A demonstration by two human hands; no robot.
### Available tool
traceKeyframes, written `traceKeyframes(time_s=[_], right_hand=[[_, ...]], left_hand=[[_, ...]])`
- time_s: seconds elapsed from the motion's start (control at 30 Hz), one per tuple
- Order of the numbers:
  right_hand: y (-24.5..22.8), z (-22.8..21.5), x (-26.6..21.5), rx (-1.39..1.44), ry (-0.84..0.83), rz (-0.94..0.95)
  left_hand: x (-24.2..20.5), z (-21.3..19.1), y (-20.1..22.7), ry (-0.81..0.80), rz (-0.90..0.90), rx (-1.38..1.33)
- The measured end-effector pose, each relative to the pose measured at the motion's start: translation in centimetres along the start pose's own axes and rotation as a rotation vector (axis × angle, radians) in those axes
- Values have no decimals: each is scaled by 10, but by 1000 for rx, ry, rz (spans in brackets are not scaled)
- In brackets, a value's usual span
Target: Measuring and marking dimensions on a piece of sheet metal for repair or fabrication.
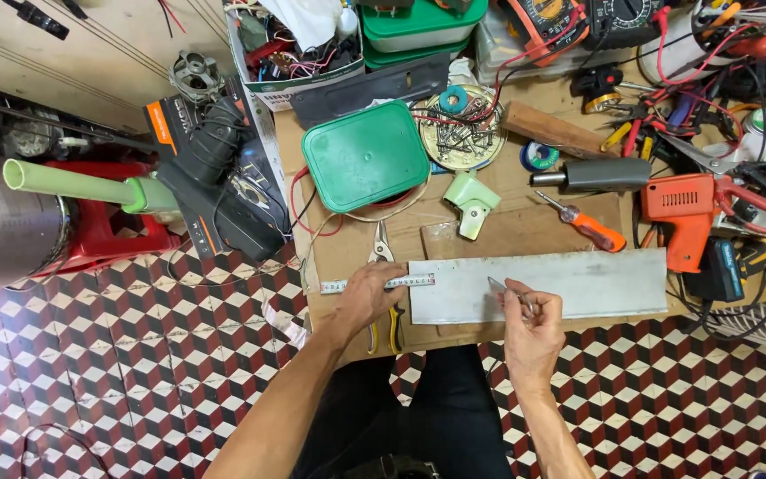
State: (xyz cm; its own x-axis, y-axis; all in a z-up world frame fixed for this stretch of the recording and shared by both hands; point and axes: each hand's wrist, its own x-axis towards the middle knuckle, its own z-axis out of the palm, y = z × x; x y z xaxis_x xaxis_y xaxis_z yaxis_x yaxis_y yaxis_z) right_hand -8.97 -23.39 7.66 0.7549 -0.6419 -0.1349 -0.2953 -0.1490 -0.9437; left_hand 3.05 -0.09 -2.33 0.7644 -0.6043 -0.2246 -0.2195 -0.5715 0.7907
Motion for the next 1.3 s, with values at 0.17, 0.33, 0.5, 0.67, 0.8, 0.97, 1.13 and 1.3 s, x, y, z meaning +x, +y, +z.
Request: traceKeyframes(time_s=[0.17, 0.33, 0.5, 0.67, 0.8, 0.97, 1.13, 1.3], right_hand=[[-7, 6, 16, -126, 10, 111], [-14, 5, 16, -270, -184, 34], [-19, 14, 10, -415, -239, -171], [-8, 20, 10, -445, -278, -77], [-4, 36, 17, -263, -256, 110], [40, 59, 29, 0, -255, 249], [56, 66, 32, 169, -284, 203], [52, 65, 31, 147, -291, 229]], left_hand=[[2, 4, -2, -20, -5, -41], [8, -6, -3, -60, 14, -36], [13, -8, -6, -64, 37, -24], [18, -11, -5, -83, 53, 2], [19, -16, -1, -115, 21, -32], [21, -13, -3, -121, 28, -27], [21, -11, -8, -126, 39, -11], [24, -10, -10, -131, 28, -22]])
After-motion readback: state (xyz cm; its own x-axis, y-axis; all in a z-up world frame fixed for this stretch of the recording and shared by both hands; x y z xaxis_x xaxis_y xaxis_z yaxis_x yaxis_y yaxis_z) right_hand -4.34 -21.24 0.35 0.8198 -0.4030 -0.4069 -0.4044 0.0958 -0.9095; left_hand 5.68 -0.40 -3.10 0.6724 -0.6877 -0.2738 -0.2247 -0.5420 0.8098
